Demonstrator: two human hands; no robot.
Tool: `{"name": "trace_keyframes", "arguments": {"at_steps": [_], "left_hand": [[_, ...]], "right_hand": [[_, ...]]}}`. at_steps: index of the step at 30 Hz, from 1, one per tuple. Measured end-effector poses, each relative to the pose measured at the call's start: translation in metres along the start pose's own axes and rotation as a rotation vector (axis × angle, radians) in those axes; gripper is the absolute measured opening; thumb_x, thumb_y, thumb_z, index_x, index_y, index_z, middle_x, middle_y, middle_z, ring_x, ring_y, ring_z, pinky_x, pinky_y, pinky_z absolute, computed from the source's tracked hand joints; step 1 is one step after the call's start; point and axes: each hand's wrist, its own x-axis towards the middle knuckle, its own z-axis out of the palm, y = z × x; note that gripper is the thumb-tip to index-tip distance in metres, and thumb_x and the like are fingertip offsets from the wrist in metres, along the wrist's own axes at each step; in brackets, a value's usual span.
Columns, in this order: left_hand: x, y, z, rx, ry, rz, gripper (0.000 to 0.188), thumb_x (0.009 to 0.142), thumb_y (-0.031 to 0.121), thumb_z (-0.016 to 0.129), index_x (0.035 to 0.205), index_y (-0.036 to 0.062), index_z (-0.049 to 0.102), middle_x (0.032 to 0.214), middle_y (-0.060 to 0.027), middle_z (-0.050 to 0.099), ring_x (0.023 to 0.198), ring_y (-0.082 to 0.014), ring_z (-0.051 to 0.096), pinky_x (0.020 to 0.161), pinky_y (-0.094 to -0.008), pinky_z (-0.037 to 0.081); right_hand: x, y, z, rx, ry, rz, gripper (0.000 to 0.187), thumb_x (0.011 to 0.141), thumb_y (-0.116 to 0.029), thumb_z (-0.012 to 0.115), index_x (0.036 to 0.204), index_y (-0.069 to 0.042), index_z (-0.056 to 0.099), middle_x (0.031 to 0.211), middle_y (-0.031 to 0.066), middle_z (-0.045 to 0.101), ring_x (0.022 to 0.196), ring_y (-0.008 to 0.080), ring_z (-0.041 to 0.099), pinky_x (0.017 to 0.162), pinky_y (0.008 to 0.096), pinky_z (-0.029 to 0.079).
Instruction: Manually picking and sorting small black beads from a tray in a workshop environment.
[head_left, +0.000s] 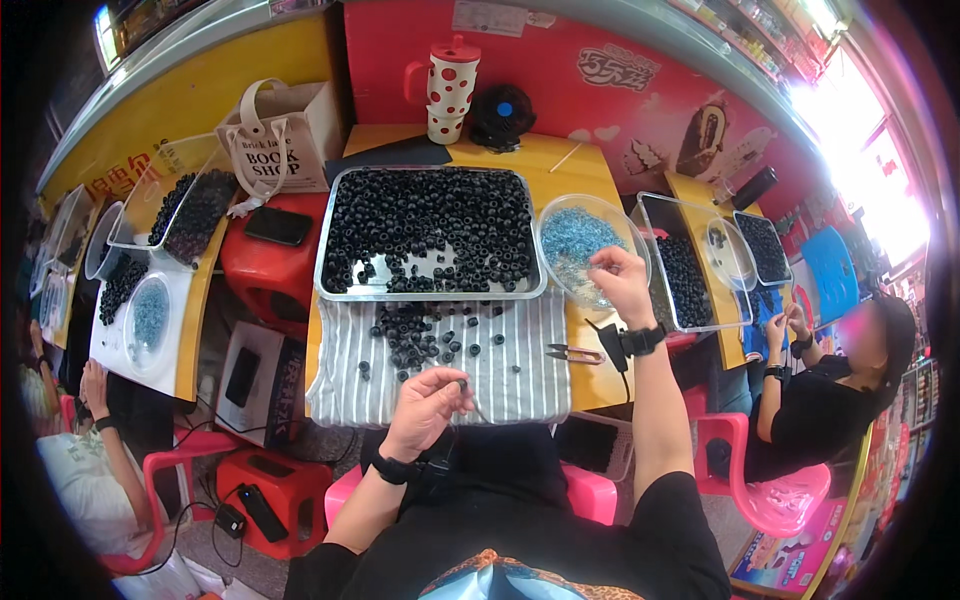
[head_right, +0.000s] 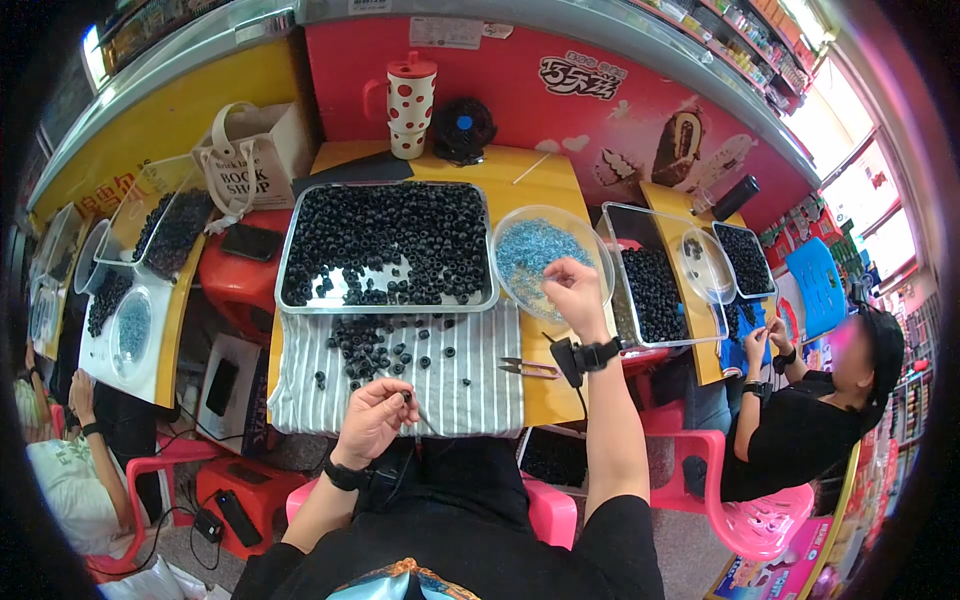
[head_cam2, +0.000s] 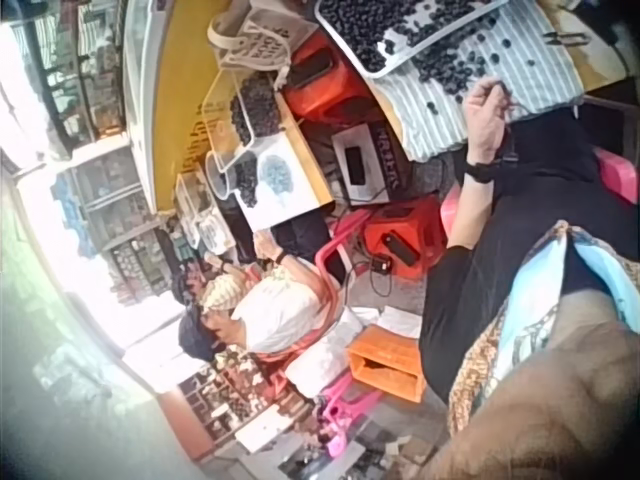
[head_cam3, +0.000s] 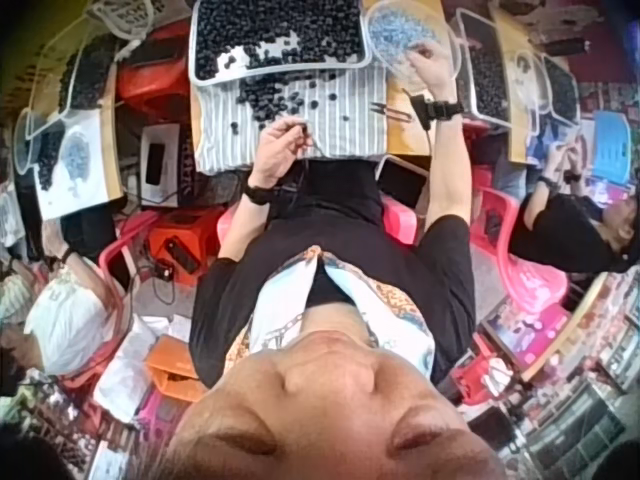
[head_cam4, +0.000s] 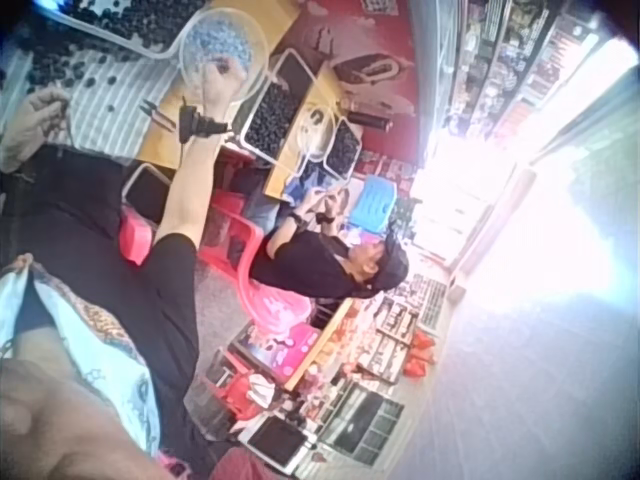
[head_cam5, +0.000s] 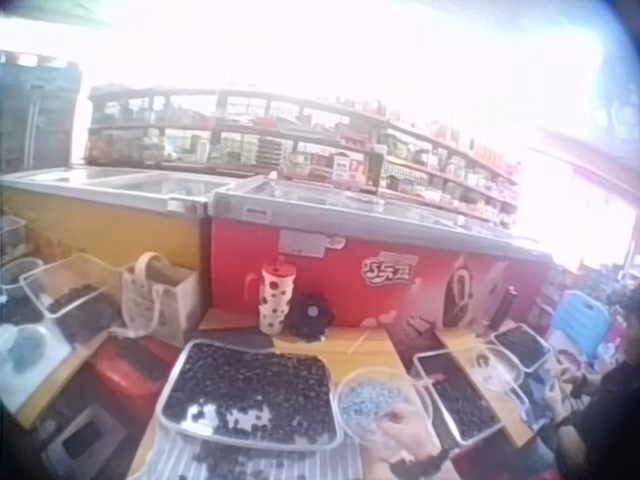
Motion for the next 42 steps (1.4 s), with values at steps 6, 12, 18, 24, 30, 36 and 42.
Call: {"name": "trace_keyframes", "arguments": {"at_steps": [6,12,18,24,30,36,42], "left_hand": [[0.001,-0.001,-0.001,-0.001,-0.009,-0.003,0.017,0.094,0.007,0.058,0.108,-0.0011,0.061,0.091,-0.0119,0.067,0.078,-0.0184,0.066,0.069,-0.0277,0.053],[0.000,-0.002,-0.002,0.000,-0.020,0.002,0.018,0.094,0.008,0.058,0.109,-0.0008,0.060,0.091,-0.0117,0.067,0.078,-0.0183,0.066,0.069,-0.0280,0.053],[0.001,-0.002,-0.002,0.010,-0.009,-0.003,0.021,0.094,0.008,0.058,0.112,-0.0010,0.060,0.092,-0.0116,0.067,0.078,-0.0183,0.066,0.069,-0.0278,0.053],[0.000,-0.001,0.002,0.008,-0.004,-0.009,0.022,0.095,0.009,0.057,0.113,-0.0019,0.060,0.094,-0.0123,0.067,0.080,-0.0185,0.066,0.069,-0.0273,0.053],[0.001,-0.004,0.012,-0.028,-0.012,-0.073,0.021,0.094,0.009,0.057,0.112,-0.0020,0.059,0.096,-0.0134,0.066,0.082,-0.0191,0.066,0.070,-0.0276,0.053],[0.007,-0.013,0.010,-0.002,-0.047,-0.051,0.021,0.095,0.007,0.056,0.114,-0.0015,0.059,0.099,-0.0139,0.066,0.084,-0.0204,0.066,0.072,-0.0290,0.053],[0.008,-0.012,0.010,0.016,-0.040,-0.054,0.019,0.095,0.007,0.056,0.112,-0.0012,0.058,0.098,-0.0138,0.065,0.083,-0.0208,0.066,0.072,-0.0285,0.053]], "right_hand": [[-0.056,-0.027,0.045,0.060,-0.376,0.169,0.017,0.072,0.000,0.065,0.089,0.000,0.066,0.080,-0.0006,0.060,0.071,0.0058,0.052,0.060,0.0210,0.042],[-0.074,-0.025,0.064,0.015,-0.276,0.110,0.028,0.076,-0.001,0.065,0.104,-0.001,0.066,0.090,0.0043,0.062,0.069,0.0087,0.053,0.062,0.0245,0.045],[-0.087,-0.011,0.059,0.070,-0.224,-0.010,0.021,0.082,0.000,0.061,0.102,0.000,0.066,0.098,0.0048,0.065,0.082,0.0085,0.059,0.065,0.0228,0.046],[-0.093,-0.001,0.050,0.126,0.043,0.016,0.015,0.081,0.006,0.061,0.094,0.002,0.066,0.079,0.0042,0.063,0.069,0.0113,0.058,0.059,0.0242,0.044],[-0.105,-0.006,0.044,-0.420,0.053,-0.282,0.011,0.078,0.009,0.059,0.086,0.003,0.064,0.074,0.0114,0.058,0.066,0.0217,0.059,0.058,0.0310,0.046],[-0.098,0.002,0.024,-0.459,0.086,-0.222,0.018,0.073,0.006,0.056,0.087,0.002,0.066,0.078,0.0186,0.060,0.072,0.0349,0.061,0.064,0.0397,0.049],[-0.099,0.016,0.013,-0.009,0.096,-0.007,0.010,0.081,0.006,0.059,0.089,0.004,0.066,0.080,0.0077,0.065,0.071,0.0151,0.062,0.063,0.0278,0.049]]}}
